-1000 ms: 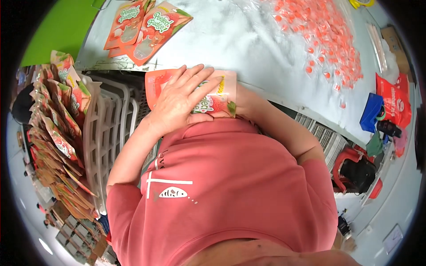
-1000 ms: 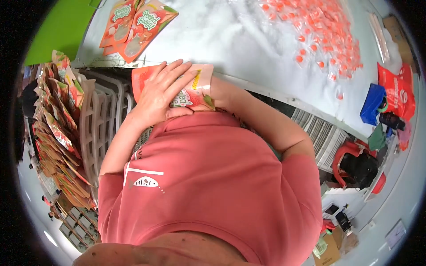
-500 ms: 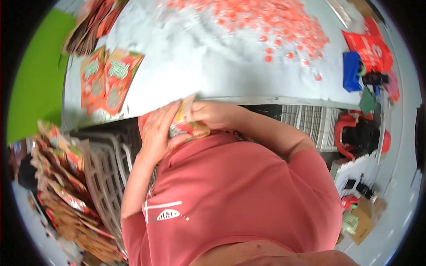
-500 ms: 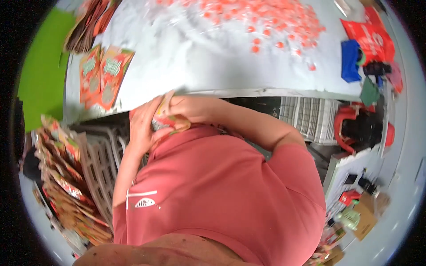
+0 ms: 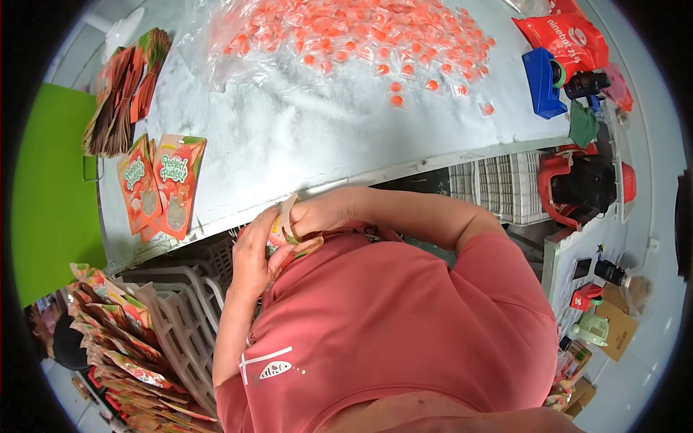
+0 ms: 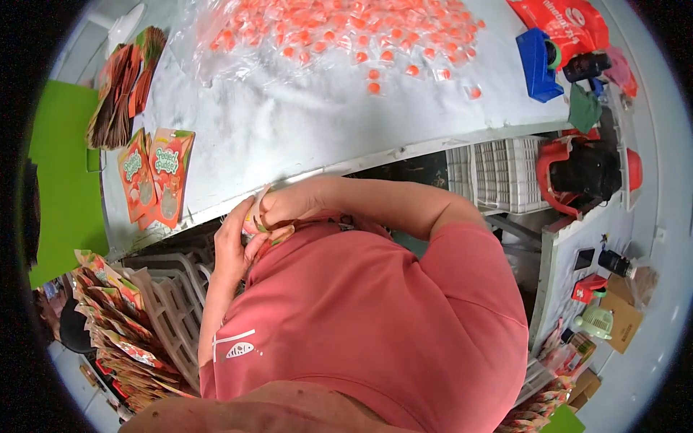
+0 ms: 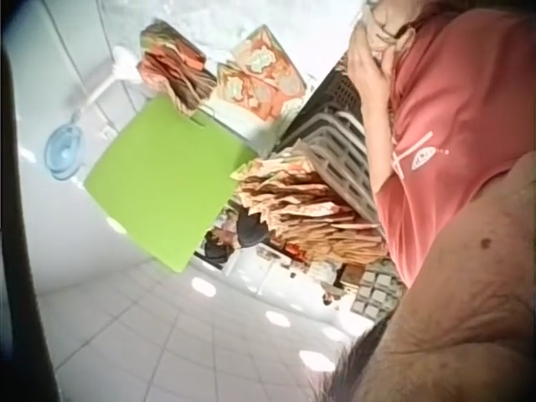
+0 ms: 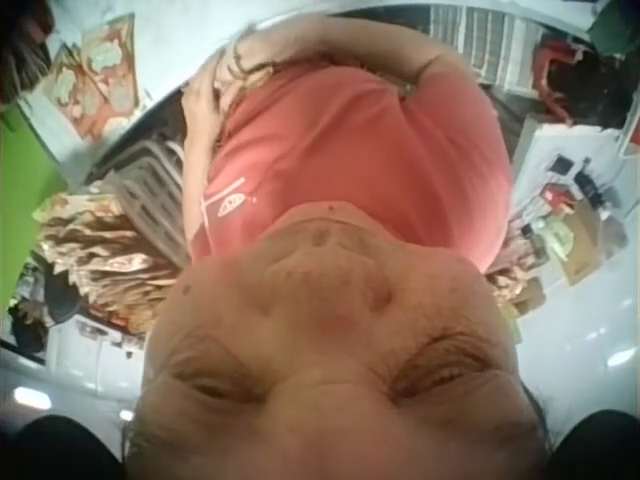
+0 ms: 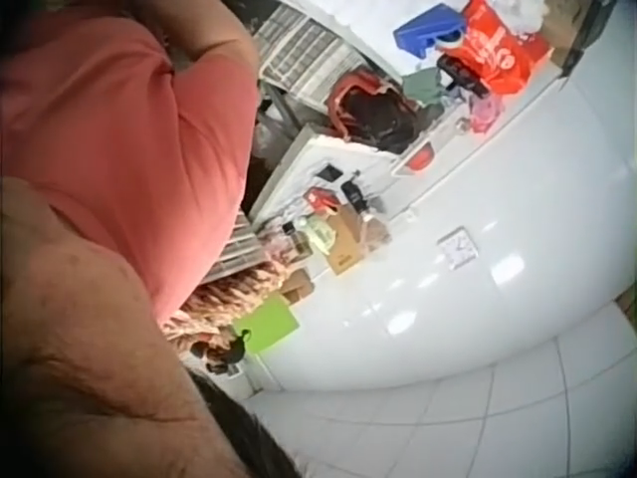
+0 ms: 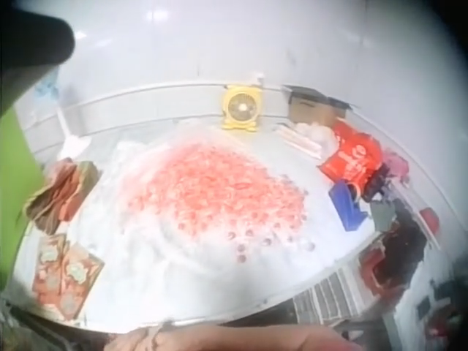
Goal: Packaging individual candies into retail pouches at a production line station.
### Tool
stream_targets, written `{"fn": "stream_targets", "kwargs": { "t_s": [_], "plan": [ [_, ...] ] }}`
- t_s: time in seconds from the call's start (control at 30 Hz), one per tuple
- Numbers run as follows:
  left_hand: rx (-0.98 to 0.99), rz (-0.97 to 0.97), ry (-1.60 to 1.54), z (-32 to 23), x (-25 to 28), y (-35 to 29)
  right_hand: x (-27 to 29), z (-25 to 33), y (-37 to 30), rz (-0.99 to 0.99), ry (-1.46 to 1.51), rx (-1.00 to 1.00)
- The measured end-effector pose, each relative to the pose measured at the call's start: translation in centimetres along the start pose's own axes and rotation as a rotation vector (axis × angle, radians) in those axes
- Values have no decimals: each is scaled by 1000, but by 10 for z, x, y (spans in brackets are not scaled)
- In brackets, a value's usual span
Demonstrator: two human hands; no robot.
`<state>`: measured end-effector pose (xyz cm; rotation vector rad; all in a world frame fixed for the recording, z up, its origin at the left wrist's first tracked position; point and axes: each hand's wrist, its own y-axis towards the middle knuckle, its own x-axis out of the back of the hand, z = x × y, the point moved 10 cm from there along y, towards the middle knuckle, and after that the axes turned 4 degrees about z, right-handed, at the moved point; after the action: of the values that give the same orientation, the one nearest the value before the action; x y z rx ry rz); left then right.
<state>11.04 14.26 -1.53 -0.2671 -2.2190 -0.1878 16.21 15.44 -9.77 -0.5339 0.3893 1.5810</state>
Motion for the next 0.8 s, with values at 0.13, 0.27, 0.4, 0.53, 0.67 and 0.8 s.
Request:
{"fn": "stream_targets", "kwargs": {
  "t_s": [0.13,0.27,0.4,0.53,0.67,0.8],
  "plan": [
    [48,-27,-45,14,-1,-4,-13,28,-8,31,39,40],
    [104,-29,-68,21,-9,-12,3,42,-28,-198,-279,-62],
    [46,-173,-15,23,-1,-20,44,76,-53,-404,-436,104],
    [92,-287,95,23,9,-32,140,156,-123,-1184,-1369,398],
    [132,-249,94,27,9,-36,210,185,-125,-1360,-1795,178],
    [205,-283,29,26,13,-43,204,163,-89,-1167,-1960,35]
  ]
}}
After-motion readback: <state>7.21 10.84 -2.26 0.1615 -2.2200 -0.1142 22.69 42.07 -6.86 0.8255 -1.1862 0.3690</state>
